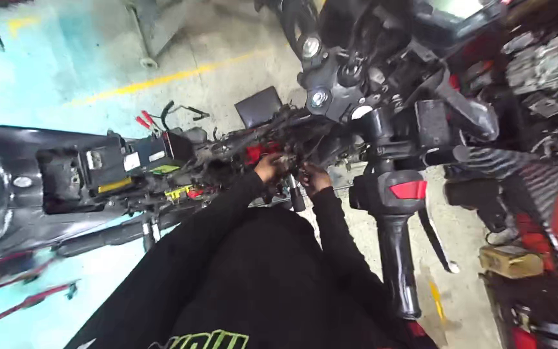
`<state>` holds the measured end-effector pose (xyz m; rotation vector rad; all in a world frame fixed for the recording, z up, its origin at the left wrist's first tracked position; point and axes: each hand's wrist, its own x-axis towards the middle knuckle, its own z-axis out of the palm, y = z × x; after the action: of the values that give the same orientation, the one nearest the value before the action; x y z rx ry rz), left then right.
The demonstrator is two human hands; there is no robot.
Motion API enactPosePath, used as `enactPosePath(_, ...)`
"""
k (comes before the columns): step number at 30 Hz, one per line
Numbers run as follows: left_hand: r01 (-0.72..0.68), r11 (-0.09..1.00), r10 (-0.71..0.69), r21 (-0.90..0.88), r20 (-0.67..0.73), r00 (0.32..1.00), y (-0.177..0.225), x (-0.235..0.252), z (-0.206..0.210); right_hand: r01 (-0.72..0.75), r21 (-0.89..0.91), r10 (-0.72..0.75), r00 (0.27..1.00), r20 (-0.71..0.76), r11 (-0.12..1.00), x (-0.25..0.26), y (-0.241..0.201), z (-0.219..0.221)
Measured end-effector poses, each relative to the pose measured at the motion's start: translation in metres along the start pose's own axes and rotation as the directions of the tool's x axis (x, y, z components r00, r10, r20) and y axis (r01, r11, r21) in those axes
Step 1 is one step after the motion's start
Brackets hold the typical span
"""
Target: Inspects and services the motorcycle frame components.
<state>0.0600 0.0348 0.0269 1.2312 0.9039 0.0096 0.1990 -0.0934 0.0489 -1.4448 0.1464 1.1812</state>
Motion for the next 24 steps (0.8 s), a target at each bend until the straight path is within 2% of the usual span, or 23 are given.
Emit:
enactPosePath(2, 0.021, 0.999, -0.022, -0.033, -0.003, 1.0, 0.005, -0.002, 0.002, 0.014, -0.052, -0.018, 0.996, -0.087, 0.999, -0.006, -0.004, 0.011)
enactPosePath(4, 0.033, 0.998, -0.034, -0.062, -0.008, 0.999, 0.006, -0.003, 0.004, 0.035, -0.015, -0.036, 0.993, -0.112, 0.999, -0.013, -0.006, 0.019)
enactPosePath(8, 0.026, 0.999, -0.027, -0.039, -0.011, 1.0, 0.001, 0.001, 0.003, 0.036, 0.107, -0.038, 0.999, 0.018, 0.994, 0.002, 0.006, 0.008)
enactPosePath(13, -0.006, 0.998, 0.006, 0.063, 0.005, 1.0, 0.005, 0.002, 0.007, 0.001, 0.115, 0.002, 1.0, -0.025, 0.993, 0.006, 0.009, 0.016)
enactPosePath(19, -0.03, 0.97, 0.031, 0.242, -0.001, 1.0, 0.007, 0.001, 0.007, 0.099, 0.008, -0.095, 0.975, -0.201, 0.995, 0.007, 0.012, 0.026)
enactPosePath(24, -0.015, 0.973, 0.021, 0.232, -0.022, 1.0, 0.007, 0.003, 0.005, 0.16, -0.161, -0.188, 0.965, -0.181, 0.974, 0.019, 0.019, 0.025)
